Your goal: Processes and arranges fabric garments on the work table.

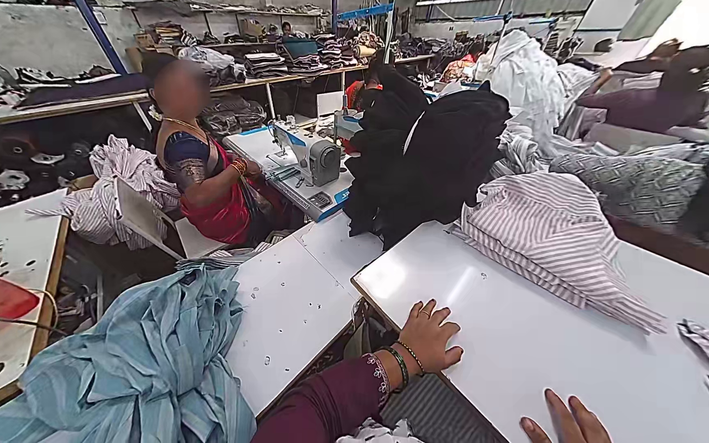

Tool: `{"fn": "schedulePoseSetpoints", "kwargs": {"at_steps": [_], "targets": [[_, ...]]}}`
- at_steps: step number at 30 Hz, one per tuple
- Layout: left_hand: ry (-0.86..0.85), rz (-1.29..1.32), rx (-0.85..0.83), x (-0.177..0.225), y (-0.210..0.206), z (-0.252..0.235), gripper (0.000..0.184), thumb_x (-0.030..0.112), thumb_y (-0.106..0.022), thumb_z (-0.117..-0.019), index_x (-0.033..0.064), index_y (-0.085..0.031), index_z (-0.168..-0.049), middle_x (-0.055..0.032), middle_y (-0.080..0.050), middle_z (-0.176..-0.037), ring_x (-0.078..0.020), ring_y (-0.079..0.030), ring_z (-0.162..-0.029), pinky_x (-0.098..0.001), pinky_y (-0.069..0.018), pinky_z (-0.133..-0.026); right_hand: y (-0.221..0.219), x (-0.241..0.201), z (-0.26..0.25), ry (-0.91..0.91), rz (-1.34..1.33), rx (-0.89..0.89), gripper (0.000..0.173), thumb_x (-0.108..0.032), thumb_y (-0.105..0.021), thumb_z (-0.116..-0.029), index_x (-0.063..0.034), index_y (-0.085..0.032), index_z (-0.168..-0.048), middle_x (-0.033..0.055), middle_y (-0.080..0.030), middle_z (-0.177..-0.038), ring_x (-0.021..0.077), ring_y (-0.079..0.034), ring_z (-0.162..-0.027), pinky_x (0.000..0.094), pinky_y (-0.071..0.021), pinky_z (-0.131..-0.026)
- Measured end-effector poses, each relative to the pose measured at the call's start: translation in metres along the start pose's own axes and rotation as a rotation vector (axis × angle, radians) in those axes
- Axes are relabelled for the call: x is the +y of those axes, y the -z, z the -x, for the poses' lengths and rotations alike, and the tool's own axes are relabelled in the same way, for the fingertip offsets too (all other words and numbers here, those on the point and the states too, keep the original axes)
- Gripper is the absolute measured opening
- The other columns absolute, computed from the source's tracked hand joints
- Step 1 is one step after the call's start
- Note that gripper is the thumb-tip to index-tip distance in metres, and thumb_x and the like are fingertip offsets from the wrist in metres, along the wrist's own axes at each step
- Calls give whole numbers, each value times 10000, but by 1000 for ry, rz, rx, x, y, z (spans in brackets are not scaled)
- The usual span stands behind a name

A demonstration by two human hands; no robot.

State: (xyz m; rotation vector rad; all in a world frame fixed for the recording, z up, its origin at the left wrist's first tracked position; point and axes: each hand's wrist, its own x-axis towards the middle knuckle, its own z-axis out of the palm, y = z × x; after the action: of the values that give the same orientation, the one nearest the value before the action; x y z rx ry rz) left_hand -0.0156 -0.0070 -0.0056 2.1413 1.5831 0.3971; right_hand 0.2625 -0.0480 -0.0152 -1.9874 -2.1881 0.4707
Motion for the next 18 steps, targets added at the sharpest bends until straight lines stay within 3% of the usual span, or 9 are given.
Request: {"fn": "schedulePoseSetpoints", "kwargs": {"at_steps": [9,18], "targets": [[6,-5,-15,0,0,0,482,388,-523,-1041,134,-574,-1447,-136,-376,-1636,-370,-211,-1563,-602,-119,-1249,1,5,-13,9,-9,57,799,-580,-598,-941,-70,-454,-1539,287,-294,-1626,463,-198,-1541,787,-45,-1143],[-63,77,31,-6,-1,7,428,331,-584,-1020,94,-640,-1373,-143,-437,-1598,-365,-249,-1553,-579,-113,-1255,2,4,-7,34,-61,107,770,-537,-598,-939,-31,-487,-1509,319,-304,-1609,511,-199,-1525,813,-31,-1116]]}}
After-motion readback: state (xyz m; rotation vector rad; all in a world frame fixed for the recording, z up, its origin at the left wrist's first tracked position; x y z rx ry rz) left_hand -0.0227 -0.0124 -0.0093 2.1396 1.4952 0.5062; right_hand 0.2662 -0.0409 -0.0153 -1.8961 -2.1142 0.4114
